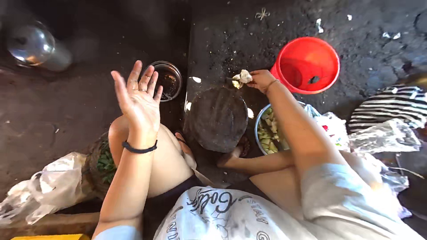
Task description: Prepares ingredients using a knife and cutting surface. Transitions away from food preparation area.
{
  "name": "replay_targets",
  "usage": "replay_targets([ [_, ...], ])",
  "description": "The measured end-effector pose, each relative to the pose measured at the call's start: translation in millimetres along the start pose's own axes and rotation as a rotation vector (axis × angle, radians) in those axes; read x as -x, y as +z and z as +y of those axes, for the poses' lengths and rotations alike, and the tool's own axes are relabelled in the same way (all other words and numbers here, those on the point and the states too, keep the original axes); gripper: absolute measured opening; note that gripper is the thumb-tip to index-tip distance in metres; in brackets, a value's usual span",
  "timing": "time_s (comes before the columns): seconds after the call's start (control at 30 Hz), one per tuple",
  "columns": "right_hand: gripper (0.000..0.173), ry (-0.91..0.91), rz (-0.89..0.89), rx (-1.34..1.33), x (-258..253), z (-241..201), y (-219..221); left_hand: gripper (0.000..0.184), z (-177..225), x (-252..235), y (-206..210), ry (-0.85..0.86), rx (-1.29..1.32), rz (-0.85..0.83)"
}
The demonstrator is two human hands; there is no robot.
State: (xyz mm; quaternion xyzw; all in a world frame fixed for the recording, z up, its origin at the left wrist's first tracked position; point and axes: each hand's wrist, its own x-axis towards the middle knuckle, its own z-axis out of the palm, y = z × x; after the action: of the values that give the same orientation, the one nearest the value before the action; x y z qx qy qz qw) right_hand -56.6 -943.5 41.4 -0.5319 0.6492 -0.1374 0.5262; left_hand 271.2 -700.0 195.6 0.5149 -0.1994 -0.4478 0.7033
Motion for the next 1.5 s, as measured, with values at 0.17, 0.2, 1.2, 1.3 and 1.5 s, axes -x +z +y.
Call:
replay_targets([
  [0.17,0.034,-0.151,-0.132,-0.252,58,-68,25,0.033,27,21,-28,0.478,-0.008,0.226],
  [0.2,0.032,-0.207,-0.189,-0.250,73,-85,34,0.031,33,35,-44,0.587,-0.056,0.231],
  [1.2,0.046,-0.995,-1.274,0.572,432,-232,634,0.051,-66,406,-285,0.091,0.055,1.350],
  [1.3,0.053,-0.951,-1.327,0.230,470,-273,633,0.057,-58,398,-290,0.159,0.025,1.310],
  [1.5,0.029,-1.011,-1.041,0.327,383,-292,543,0.047,-13,374,-310,0.273,-0.170,1.142],
])
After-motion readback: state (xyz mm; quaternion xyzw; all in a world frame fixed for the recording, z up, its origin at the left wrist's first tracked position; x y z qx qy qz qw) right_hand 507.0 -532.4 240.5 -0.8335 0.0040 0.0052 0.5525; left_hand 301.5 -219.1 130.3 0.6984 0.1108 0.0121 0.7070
